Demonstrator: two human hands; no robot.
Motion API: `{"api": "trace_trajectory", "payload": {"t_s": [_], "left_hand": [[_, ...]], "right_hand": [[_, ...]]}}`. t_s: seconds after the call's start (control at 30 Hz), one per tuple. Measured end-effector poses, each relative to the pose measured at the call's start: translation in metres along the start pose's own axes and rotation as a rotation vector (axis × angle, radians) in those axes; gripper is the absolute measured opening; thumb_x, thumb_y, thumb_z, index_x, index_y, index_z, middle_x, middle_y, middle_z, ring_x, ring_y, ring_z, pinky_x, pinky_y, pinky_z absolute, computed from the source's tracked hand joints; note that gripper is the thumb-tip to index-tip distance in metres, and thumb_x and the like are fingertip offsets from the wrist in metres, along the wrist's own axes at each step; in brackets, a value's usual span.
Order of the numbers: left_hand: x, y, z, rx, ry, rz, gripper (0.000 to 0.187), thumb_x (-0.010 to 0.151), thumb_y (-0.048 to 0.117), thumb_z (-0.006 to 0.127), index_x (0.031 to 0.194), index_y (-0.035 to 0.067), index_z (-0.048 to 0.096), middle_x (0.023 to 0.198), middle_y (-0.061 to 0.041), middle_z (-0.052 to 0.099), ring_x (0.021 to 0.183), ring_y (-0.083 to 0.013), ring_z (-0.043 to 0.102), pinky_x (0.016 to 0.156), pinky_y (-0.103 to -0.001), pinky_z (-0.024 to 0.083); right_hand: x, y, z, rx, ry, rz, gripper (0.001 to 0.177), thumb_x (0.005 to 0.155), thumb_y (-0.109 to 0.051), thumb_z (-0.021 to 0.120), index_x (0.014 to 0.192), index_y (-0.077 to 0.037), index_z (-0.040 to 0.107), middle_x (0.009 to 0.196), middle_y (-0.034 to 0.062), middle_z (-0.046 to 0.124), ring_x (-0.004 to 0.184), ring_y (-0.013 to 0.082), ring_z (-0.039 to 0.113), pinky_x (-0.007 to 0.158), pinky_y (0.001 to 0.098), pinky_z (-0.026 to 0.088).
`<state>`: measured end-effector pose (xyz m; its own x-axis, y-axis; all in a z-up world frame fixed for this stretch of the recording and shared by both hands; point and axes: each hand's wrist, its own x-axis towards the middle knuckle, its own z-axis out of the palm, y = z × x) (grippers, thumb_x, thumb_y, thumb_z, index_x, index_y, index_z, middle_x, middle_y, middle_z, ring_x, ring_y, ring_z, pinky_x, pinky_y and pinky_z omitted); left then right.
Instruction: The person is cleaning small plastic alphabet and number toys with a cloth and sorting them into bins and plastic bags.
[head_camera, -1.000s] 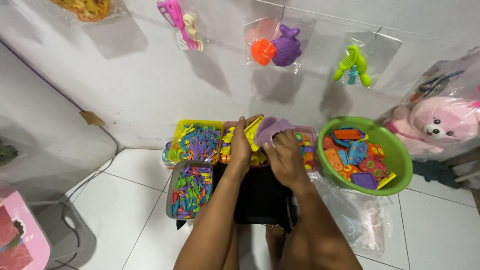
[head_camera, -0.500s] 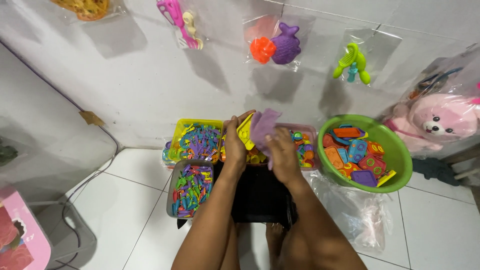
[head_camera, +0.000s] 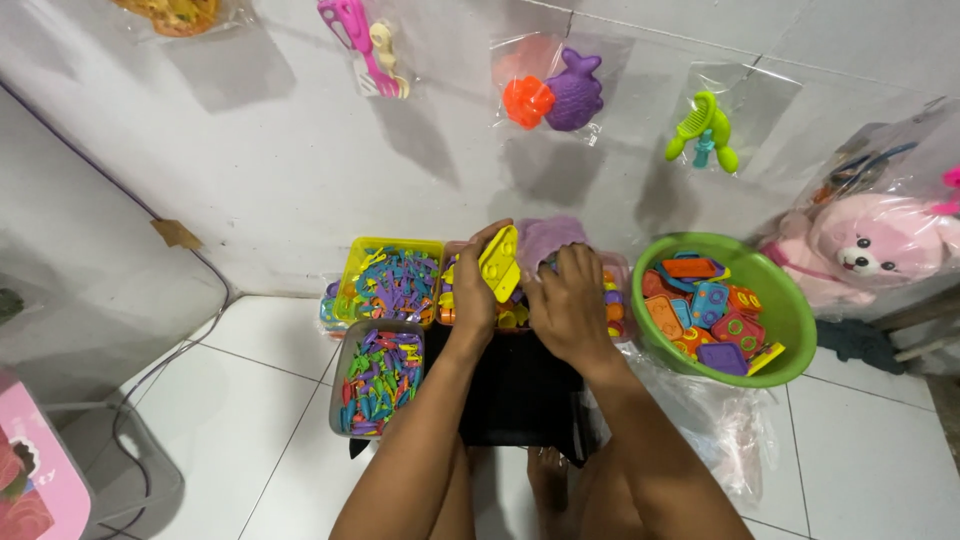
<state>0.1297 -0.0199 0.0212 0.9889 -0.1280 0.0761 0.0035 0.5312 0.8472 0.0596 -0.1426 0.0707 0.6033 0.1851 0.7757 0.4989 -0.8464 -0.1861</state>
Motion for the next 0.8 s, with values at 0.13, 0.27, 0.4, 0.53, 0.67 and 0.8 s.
{"api": "trace_trajectory", "payload": {"t_s": [0.13, 0.27, 0.4, 0.53, 0.67, 0.8], "left_hand": [[-0.008, 0.015, 0.018, 0.018, -0.083, 0.057, 0.052, 0.099, 0.026, 0.032, 0.139, 0.008, 0.062, 0.107, -0.018, 0.069, 0.089, -0.0239, 0.069, 0.08, -0.033, 0.06], [-0.018, 0.025, 0.034, 0.125, -0.141, 0.042, 0.056, 0.093, 0.018, 0.031, 0.14, 0.004, 0.06, 0.105, -0.022, 0.069, 0.089, -0.0287, 0.067, 0.084, -0.038, 0.057], [-0.021, 0.028, 0.039, 0.252, -0.173, 0.14, 0.055, 0.095, 0.023, 0.033, 0.14, 0.005, 0.061, 0.113, -0.024, 0.068, 0.105, -0.0322, 0.065, 0.097, -0.043, 0.052], [-0.023, 0.034, 0.038, 0.392, -0.179, 0.157, 0.055, 0.095, 0.024, 0.033, 0.138, 0.007, 0.063, 0.12, -0.027, 0.068, 0.116, -0.0367, 0.061, 0.105, -0.047, 0.046], [-0.021, 0.031, 0.032, 0.402, -0.178, 0.128, 0.057, 0.094, 0.022, 0.032, 0.139, 0.006, 0.063, 0.124, -0.025, 0.068, 0.118, -0.0372, 0.061, 0.108, -0.045, 0.045], [-0.017, 0.015, 0.029, 0.065, -0.115, -0.017, 0.056, 0.095, 0.023, 0.035, 0.142, 0.003, 0.058, 0.105, -0.019, 0.07, 0.083, -0.0232, 0.069, 0.073, -0.033, 0.06]], "right_hand": [[-0.014, 0.024, 0.018, 0.455, 0.074, 0.379, 0.039, 0.108, -0.022, 0.046, 0.086, 0.0, 0.069, 0.095, 0.0128, 0.05, 0.106, 0.0354, 0.052, 0.101, 0.0481, 0.038], [-0.015, 0.017, 0.01, 0.516, 0.121, 0.496, 0.036, 0.11, -0.025, 0.046, 0.095, 0.004, 0.061, 0.095, 0.0159, 0.048, 0.104, 0.0333, 0.051, 0.103, 0.0471, 0.036], [0.0, 0.001, 0.003, 0.424, 0.178, 0.363, 0.036, 0.11, -0.018, 0.048, 0.079, 0.0, 0.052, 0.088, 0.0094, 0.04, 0.095, 0.0308, 0.047, 0.097, 0.0436, 0.036], [0.016, -0.019, -0.008, 0.351, 0.163, 0.234, 0.043, 0.109, -0.014, 0.047, 0.068, -0.002, 0.047, 0.087, 0.0106, 0.04, 0.093, 0.033, 0.046, 0.092, 0.0457, 0.036], [0.019, -0.017, -0.005, 0.298, 0.18, 0.172, 0.043, 0.107, -0.012, 0.05, 0.065, -0.007, 0.042, 0.085, 0.0072, 0.037, 0.087, 0.0303, 0.044, 0.088, 0.0445, 0.035], [0.006, 0.003, 0.003, 0.323, 0.204, 0.18, 0.039, 0.107, -0.013, 0.048, 0.069, -0.004, 0.05, 0.09, 0.0116, 0.04, 0.093, 0.0337, 0.046, 0.092, 0.0478, 0.035]]}}
